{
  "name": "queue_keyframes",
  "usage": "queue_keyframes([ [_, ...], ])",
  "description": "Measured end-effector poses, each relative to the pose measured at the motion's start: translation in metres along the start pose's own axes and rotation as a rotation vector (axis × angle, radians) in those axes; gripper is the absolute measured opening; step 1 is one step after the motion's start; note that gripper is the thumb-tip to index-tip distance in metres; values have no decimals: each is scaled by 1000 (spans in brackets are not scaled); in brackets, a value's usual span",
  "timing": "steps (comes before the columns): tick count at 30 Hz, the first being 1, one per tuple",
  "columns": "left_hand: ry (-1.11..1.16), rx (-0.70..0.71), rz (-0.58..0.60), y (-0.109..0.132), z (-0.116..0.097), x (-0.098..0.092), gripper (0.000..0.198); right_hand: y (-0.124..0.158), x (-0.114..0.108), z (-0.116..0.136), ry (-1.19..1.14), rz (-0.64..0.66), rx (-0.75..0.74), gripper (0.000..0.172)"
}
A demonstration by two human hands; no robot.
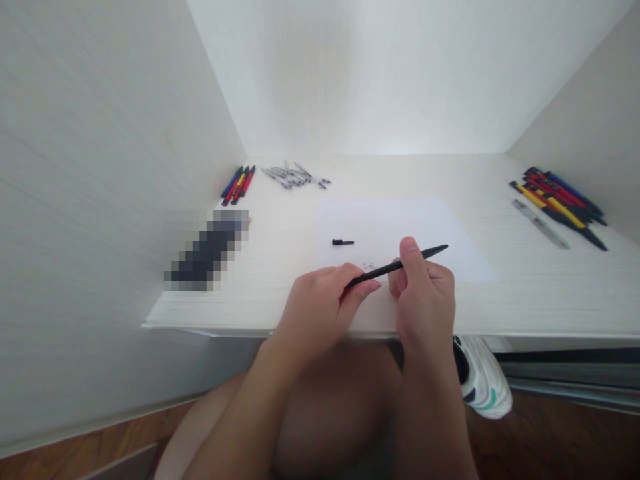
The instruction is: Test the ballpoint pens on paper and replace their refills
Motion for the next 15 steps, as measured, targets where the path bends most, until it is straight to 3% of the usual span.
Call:
queue_keyframes([
  [4, -41, -46, 90, 0, 1, 4, 35, 0, 0, 1, 10, -12, 11, 69],
  [15, -29, -71, 144, 2, 6, 4, 35, 1, 8, 3, 84, 100, 9, 70],
])
Point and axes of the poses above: each hand's wrist, its own y-axis away from the middle knuckle, its own x-axis out of the palm, z = x × y, the point moved 7 cm from there along -y, towards the middle knuckle, and after that the axes turned 4 degrees about y, right-handed, at the moved point
